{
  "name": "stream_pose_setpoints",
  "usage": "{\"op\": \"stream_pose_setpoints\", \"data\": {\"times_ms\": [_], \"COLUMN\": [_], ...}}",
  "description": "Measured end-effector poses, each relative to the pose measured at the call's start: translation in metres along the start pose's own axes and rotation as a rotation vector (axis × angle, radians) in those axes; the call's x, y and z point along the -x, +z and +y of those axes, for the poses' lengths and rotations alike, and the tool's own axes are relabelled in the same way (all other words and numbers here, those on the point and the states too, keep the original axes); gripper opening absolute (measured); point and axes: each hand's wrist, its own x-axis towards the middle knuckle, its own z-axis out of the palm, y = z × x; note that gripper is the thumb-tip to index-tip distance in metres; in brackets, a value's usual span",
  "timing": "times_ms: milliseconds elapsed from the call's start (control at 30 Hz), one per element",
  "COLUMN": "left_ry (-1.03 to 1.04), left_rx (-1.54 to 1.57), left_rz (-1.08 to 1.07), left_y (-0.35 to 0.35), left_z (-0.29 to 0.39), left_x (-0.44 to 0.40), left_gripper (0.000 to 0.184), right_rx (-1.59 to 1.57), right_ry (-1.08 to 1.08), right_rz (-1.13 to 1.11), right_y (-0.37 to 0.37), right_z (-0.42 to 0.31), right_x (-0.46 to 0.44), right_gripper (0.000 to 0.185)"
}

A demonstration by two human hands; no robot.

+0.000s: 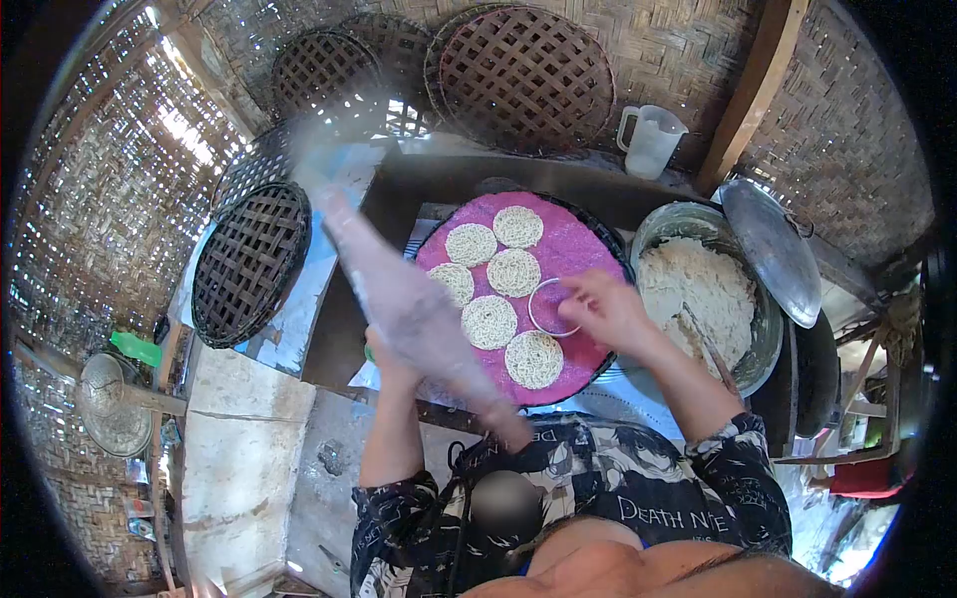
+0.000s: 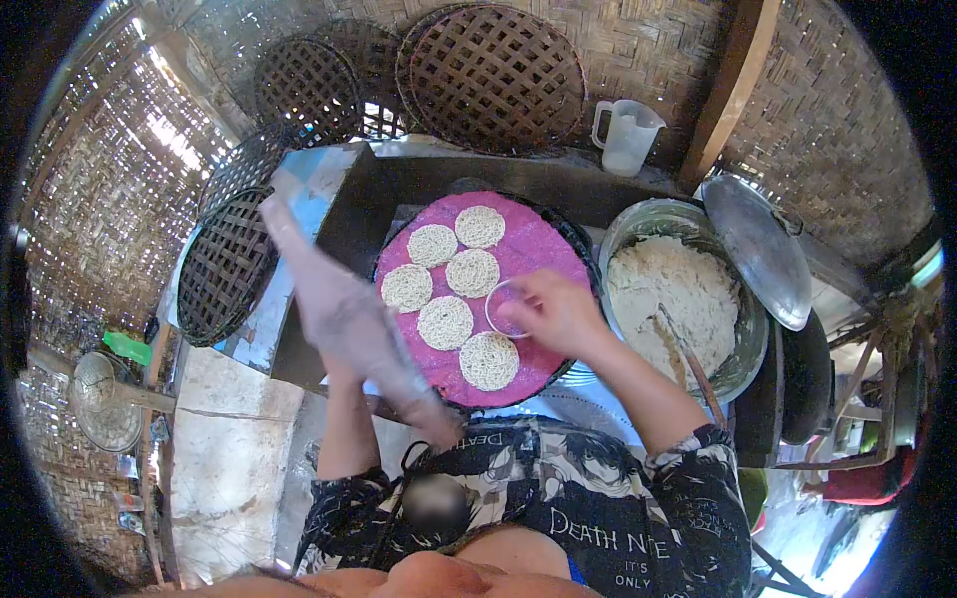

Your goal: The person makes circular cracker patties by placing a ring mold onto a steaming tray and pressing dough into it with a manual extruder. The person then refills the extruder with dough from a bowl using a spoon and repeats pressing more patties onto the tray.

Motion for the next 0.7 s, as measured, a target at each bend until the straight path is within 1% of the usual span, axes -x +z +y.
{"op": "stream_pose_setpoints", "data": {"times_ms": [33,67,100,133,167,200,233,267,300,333,367,400,433,500,533,567,633,700], "left_ry": [0.001,0.186,0.371,0.6,0.663,0.722,0.67,0.377,0.042,0.208,-0.066,-0.172,-0.277,-0.17,-0.236,-0.293,-0.356,-0.355], "left_rx": [0.076,-0.143,-0.173,-0.42,-0.445,-0.46,-0.454,0.152,0.769,1.158,1.513,1.616,1.717,1.815,1.773,1.758,1.795,1.804], "left_rz": [-0.018,0.09,0.163,0.218,0.088,-0.049,-0.174,-0.563,-0.91,-0.802,-0.657,-0.674,-0.693,-0.771,-0.626,-0.553,-0.49,-0.452], "left_y": [0.008,0.026,0.042,0.049,0.05,0.051,0.051,0.046,0.045,0.063,0.054,0.06,0.067,0.098,0.11,0.119,0.14,0.153], "left_z": [0.035,0.027,0.054,0.067,0.074,0.08,0.096,0.092,0.083,0.071,0.11,0.114,0.117,0.098,0.097,0.095,0.078,0.067], "left_x": [-0.004,-0.012,-0.019,-0.028,-0.034,-0.039,-0.045,-0.059,-0.078,-0.102,-0.103,-0.112,-0.119,-0.128,-0.127,-0.124,-0.124,-0.123], "left_gripper": [0.047,0.044,0.042,0.039,0.051,0.063,0.072,0.079,0.086,0.091,0.081,0.076,0.074,0.067,0.064,0.061,0.057,0.054], "right_rx": [-0.22,-0.541,-0.664,-0.826,-0.983,-0.983,-0.981,-0.978,-0.997,-1.019,-1.044,-1.043,-1.071,-1.124,-1.116,-1.05,-0.925,-0.783], "right_ry": [-0.199,-0.292,-0.012,0.093,0.199,0.227,0.255,0.287,0.326,0.367,0.409,0.438,0.469,0.527,0.561,0.593,0.658,0.664], "right_rz": [-0.122,-0.18,-0.555,-0.585,-0.612,-0.592,-0.573,-0.556,-0.564,-0.571,-0.574,-0.634,-0.636,-0.635,-0.654,-0.635,-0.59,-0.541], "right_y": [0.006,0.028,0.021,0.021,0.02,0.012,-0.002,-0.015,-0.024,-0.03,-0.036,-0.041,-0.045,-0.051,-0.058,-0.063,-0.07,-0.074], "right_z": [-0.003,0.0,-0.005,-0.008,-0.01,-0.009,-0.003,0.004,0.009,0.013,0.017,0.018,0.023,0.036,0.041,0.046,0.051,0.049], "right_x": [0.003,0.008,0.017,0.022,0.024,0.025,0.028,0.03,0.033,0.036,0.038,0.039,0.039,0.038,0.034,0.032,0.029,0.027], "right_gripper": [0.054,0.069,0.079,0.078,0.078,0.079,0.081,0.083,0.083,0.083,0.083,0.084,0.082,0.078,0.076,0.075,0.073,0.072]}}
